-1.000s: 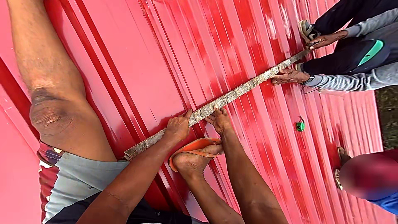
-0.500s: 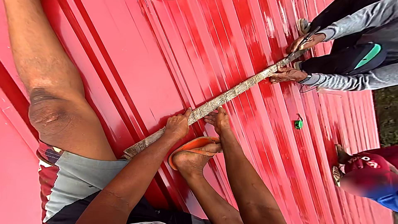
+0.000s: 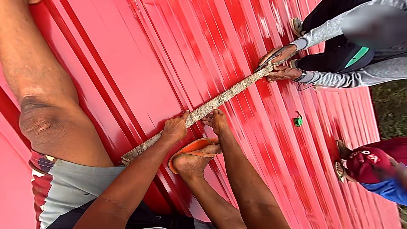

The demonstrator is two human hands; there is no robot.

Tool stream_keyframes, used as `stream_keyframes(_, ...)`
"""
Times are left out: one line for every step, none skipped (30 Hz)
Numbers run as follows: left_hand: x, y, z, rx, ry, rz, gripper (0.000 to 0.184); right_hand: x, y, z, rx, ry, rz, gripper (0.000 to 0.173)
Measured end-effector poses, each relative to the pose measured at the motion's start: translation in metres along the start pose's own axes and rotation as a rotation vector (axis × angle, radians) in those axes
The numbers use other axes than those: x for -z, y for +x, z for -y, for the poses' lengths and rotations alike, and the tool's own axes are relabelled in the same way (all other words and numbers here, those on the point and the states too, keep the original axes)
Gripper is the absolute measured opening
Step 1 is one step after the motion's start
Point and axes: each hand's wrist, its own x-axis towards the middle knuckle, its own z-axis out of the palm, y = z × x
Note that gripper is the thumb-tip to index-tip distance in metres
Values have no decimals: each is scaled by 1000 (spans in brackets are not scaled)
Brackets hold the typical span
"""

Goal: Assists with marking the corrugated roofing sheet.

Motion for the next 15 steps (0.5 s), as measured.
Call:
stream_keyframes(0,0,0,2,3,5,86,0,0,0,-1,3,-4,39)
stream_keyframes(1,0,-1,4,4,7,86,0,0,0,-1,4,-4,39)
stream_keyframes(0,0,-1,4,5,5,86,0,0,0,-3,5,-4,40)
stream_keyframes(0,0,-1,4,3,2,86,0,0,-1,-5,7,-4,40)
stream_keyframes(0,0,0,4,2,2,86,0,0,0,-8,10,-4,40)
stream_keyframes(0,1,0,4,3,6,86,0,0,0,-9,12,-5,40)
stream_keyframes(0,1,0,3,5,9,87,0,0,0,-10,15,-5,40)
stream_keyframes(0,1,0,3,6,12,87,0,0,0,-11,17,-4,41)
stream_keyframes(0,1,0,2,8,12,87,0,0,0,-9,15,-2,41)
stream_keyframes(0,1,0,2,11,10,87,0,0,0,-5,14,1,41)
stream_keyframes(0,1,0,-1,12,5,86,0,-1,0,-1,15,5,41)
stream_keyframes(-1,2,0,-1,11,3,87,0,0,0,1,15,5,41)
stream_keyframes(0,1,0,0,9,6,87,0,0,1,2,15,4,41)
stream_keyframes(0,1,0,1,8,8,87,-1,0,1,4,17,3,41)
stream_keyframes(0,1,0,1,7,8,87,-1,0,1,4,20,3,40)
